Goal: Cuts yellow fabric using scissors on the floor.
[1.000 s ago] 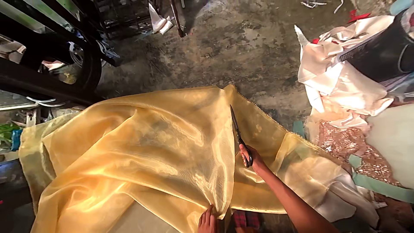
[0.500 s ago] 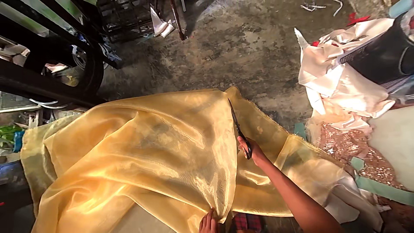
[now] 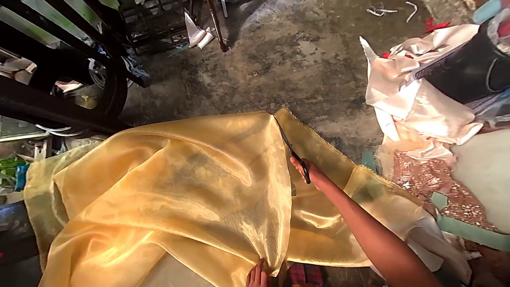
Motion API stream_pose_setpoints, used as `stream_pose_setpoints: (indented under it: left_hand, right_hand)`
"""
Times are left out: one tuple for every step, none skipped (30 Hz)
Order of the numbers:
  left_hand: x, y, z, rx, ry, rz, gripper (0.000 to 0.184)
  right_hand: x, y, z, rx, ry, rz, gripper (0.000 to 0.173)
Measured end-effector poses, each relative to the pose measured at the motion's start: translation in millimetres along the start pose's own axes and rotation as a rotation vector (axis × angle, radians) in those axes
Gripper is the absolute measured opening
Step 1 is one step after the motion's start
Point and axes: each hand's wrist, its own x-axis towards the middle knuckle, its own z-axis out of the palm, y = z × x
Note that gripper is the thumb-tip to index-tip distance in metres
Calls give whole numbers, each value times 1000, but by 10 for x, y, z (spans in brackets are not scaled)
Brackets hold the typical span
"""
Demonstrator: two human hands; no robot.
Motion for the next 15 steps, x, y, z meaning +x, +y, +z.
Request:
stream_pose_setpoints:
  left_hand:
    - [0, 1, 5, 4, 5, 3, 25]
    - [3, 3, 12, 6, 7, 2, 25]
    - [7, 6, 19, 7, 7, -1, 25]
    - [12, 10, 23, 8, 6, -4, 25]
    - [18, 14, 27, 10, 8, -5, 25]
    - [23, 14, 36, 15, 12, -6, 25]
    - [28, 13, 47, 20, 18, -6, 24]
    - [32, 15, 52, 19, 16, -12, 24]
    - [39, 15, 54, 17, 9, -19, 24]
    - [46, 13, 59, 16, 1, -24, 25]
    - [54, 16, 62, 17, -7, -29, 25]
    - [59, 18, 63, 18, -12, -30, 25]
    - [64, 20, 64, 9, -20, -33, 25]
    - [68, 18, 73, 3, -21, -33, 25]
    - [73, 15, 85, 2, -10, -29, 25]
  right_hand:
    - [5, -31, -18, -21, 8, -1, 48]
    - [2, -58, -39, -43, 17, 1, 49]
    - [-1, -80, -62, -63, 31, 3, 50]
    - [2, -90, -84, -84, 47, 5, 50]
    - [11, -87, -103, -97, 63, 5, 50]
    - [19, -82, -122, -107, 70, 6, 50]
    - [32, -67, -139, -119, 72, 3, 51]
    - [47, -51, -155, -129, 70, -1, 52]
    - [60, -46, -170, -134, 63, -1, 53]
    - [75, -48, -185, -138, 52, 3, 54]
    - [89, -56, -200, -142, 39, 8, 54]
    - [96, -74, -215, -145, 25, 13, 55]
    - [108, -97, -230, -153, 13, 13, 56]
    - [125, -125, -242, -164, 5, 11, 57]
    - [146, -157, -247, -187, 4, 10, 59]
